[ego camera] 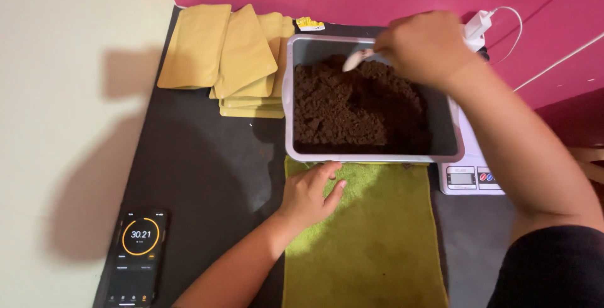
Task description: A person fills a coffee bag with ground coffee from a bin and uses a spoon to reach a specific weight on a digital scale.
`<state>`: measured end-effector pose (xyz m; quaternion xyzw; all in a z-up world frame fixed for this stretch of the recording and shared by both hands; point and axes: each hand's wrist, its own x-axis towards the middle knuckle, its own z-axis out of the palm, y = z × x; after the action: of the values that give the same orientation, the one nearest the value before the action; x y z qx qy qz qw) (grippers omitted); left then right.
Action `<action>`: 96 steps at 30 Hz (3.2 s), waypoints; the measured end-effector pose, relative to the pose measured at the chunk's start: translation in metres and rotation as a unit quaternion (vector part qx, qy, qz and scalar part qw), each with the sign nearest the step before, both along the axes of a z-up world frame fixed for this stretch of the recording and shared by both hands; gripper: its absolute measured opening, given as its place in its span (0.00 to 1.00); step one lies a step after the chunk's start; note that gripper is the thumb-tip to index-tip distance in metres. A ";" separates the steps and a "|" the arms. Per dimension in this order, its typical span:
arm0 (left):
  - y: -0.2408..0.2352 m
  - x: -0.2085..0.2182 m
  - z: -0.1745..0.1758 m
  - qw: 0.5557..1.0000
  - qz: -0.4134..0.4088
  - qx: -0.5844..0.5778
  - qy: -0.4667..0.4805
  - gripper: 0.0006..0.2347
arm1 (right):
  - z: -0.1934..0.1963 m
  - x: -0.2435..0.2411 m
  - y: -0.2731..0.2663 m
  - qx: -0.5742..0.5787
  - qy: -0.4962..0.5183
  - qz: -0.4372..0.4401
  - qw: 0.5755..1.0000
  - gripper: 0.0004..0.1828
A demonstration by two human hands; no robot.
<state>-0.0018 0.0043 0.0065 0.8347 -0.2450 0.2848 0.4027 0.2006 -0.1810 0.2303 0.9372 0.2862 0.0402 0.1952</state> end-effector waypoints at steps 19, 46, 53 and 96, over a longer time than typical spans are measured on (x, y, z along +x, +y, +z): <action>0.002 -0.003 0.003 1.000 0.013 0.018 -0.020 0.15 | -0.006 0.017 0.047 -0.127 0.077 -0.038 0.988 0.21; -0.002 -0.001 -0.002 0.999 0.032 -0.011 -0.020 0.16 | -0.040 -0.022 0.079 0.001 0.015 0.014 1.000 0.12; 0.007 -0.001 0.022 0.999 -0.037 -0.021 0.009 0.14 | -0.011 -0.068 0.066 -0.012 0.096 0.077 0.992 0.11; 0.000 -0.003 0.003 1.000 -0.006 0.015 0.003 0.15 | -0.036 -0.004 0.052 -0.102 0.104 -0.047 0.988 0.21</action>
<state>-0.0047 0.0045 0.0094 0.8398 -0.2531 0.2765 0.3927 0.1964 -0.1286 0.1943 0.9238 0.2632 -0.0963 0.2610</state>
